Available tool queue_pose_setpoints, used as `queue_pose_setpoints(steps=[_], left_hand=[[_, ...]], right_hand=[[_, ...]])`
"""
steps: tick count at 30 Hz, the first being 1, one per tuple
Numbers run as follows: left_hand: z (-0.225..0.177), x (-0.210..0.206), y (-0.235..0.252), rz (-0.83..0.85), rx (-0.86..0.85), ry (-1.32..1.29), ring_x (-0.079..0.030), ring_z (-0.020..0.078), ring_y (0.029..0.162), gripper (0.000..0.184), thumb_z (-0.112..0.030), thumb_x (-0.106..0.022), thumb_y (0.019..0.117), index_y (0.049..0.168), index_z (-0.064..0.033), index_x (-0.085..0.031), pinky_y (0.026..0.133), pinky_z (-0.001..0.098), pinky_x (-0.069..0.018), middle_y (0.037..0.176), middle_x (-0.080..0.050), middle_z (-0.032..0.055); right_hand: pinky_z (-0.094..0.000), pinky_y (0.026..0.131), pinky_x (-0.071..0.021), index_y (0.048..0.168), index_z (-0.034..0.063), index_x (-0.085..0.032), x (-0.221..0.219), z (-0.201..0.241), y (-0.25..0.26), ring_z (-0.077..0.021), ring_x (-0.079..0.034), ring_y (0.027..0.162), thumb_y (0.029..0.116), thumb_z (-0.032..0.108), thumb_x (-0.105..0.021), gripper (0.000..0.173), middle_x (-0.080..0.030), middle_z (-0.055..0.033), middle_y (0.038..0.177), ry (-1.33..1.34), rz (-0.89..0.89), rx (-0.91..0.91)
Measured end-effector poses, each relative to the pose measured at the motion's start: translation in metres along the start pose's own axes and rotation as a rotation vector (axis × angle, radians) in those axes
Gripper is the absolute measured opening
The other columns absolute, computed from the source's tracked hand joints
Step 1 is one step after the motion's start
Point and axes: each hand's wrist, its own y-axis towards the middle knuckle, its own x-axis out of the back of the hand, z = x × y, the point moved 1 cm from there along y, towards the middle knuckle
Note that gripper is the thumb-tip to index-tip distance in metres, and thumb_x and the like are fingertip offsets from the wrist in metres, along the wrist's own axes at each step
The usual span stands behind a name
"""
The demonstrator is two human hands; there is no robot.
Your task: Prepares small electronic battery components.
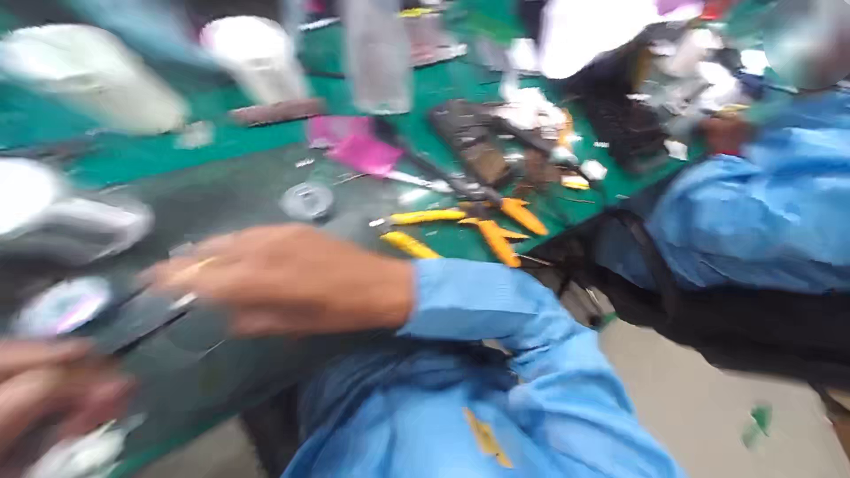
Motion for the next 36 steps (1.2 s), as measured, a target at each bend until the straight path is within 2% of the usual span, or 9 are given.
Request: queue_pose_setpoints(steps=[2,3,6,9,14,23,28,32,36], left_hand=[[0.021,0.004,0.017,0.112,-0.177,-0.083,-0.067,0.0016,0.072,0.007,-0.025,-0.069,0.0986,0.104,-0.0227,-0.073,0.066,0.0166,-0.0568,0.088,-0.073,-0.0091],[0.03,0.001,0.023,0.102,-0.204,-0.128,-0.067,0.0031,0.07,0.01,-0.026,-0.073,0.0953,0.104,-0.0216,-0.073,0.064,0.0179,-0.0577,0.087,-0.074,-0.0072],[0.045,-0.011,0.033,0.103,-0.178,-0.231,-0.067,0.0058,0.07,0.01,-0.019,-0.075,0.0928,0.101,-0.0153,-0.072,0.065,0.0204,-0.0571,0.085,-0.073,-0.0024],[0.054,-0.018,0.036,0.138,-0.165,-0.268,-0.067,0.0073,0.068,0.009,-0.013,-0.075,0.0932,0.101,-0.0092,-0.072,0.064,0.0201,-0.0569,0.081,-0.073,0.0013],[0.063,-0.024,0.039,0.144,-0.18,-0.286,-0.069,0.0097,0.07,0.011,-0.007,-0.075,0.0913,0.101,-0.0055,-0.07,0.066,0.0213,-0.0585,0.084,-0.073,0.0036],[0.079,-0.032,0.036,0.107,-0.371,-0.185,-0.069,0.0062,0.071,0.012,-0.007,-0.074,0.093,0.104,-0.0034,-0.071,0.064,0.0195,-0.0583,0.088,-0.075,0.0015],[0.079,-0.031,0.034,0.105,-0.364,-0.149,-0.07,0.0069,0.071,0.015,-0.003,-0.076,0.0901,0.104,-0.0019,-0.072,0.065,0.0203,-0.0599,0.088,-0.075,0.0015],[0.077,-0.031,0.034,0.123,-0.4,-0.134,-0.07,0.0071,0.074,0.017,0.001,-0.075,0.0882,0.105,0.002,-0.073,0.067,0.0214,-0.0613,0.091,-0.076,0.0035],[0.075,-0.031,0.034,0.12,-0.403,-0.131,-0.069,0.0065,0.072,0.017,0.003,-0.075,0.0875,0.105,0.0043,-0.073,0.065,0.0202,-0.0604,0.091,-0.076,0.0049]], right_hand=[[-0.0297,0.063,-0.0543,0.085,-0.0049,-0.072,0.013,-0.008,-0.007,-0.0135,-0.064,0.068,0.0747,-0.004,-0.077,0.011,-0.067,-0.0087,0.073,0.276,-0.114,0.006],[-0.0284,0.061,-0.0556,0.081,-0.0047,-0.068,0.016,-0.013,-0.014,-0.0118,-0.064,0.066,0.0771,-0.004,-0.076,0.009,-0.066,-0.0084,0.073,0.387,-0.11,-0.054],[-0.0316,0.067,-0.0632,0.089,-0.0032,-0.065,0.016,-0.022,-0.036,-0.0135,-0.071,0.074,0.082,-0.005,-0.076,0.013,-0.072,-0.0089,0.086,0.607,-0.138,-0.248],[-0.0347,0.076,-0.0658,0.099,-0.0008,-0.067,0.005,-0.024,-0.051,-0.0161,-0.075,0.083,0.0847,-0.006,-0.076,0.018,-0.076,-0.0086,0.095,0.684,-0.198,-0.319],[-0.0339,0.079,-0.0664,0.102,-0.0047,-0.072,-0.006,-0.014,-0.053,-0.0179,-0.074,0.089,0.0851,-0.009,-0.075,0.018,-0.073,-0.011,0.102,0.719,-0.257,-0.339],[-0.0287,0.081,-0.0626,0.11,-0.0026,-0.072,-0.01,-0.015,-0.056,-0.0144,-0.067,0.094,0.0992,-0.003,-0.061,0.015,-0.063,-0.0096,0.108,0.639,-0.131,-0.396],[-0.0328,0.08,-0.0661,0.116,-0.0082,-0.066,-0.013,-0.011,-0.056,-0.018,-0.072,0.094,0.0959,-0.006,-0.064,0.02,-0.068,-0.0137,0.109,0.601,-0.1,-0.36],[-0.0344,0.081,-0.0664,0.12,-0.0057,-0.055,-0.014,-0.008,-0.055,-0.019,-0.073,0.096,0.095,-0.007,-0.066,0.027,-0.069,-0.0126,0.107,0.571,-0.099,-0.341],[-0.0351,0.082,-0.0666,0.119,-0.0058,-0.054,-0.014,-0.008,-0.055,-0.0202,-0.073,0.097,0.0938,-0.009,-0.066,0.028,-0.068,-0.013,0.107,0.57,-0.104,-0.335]])
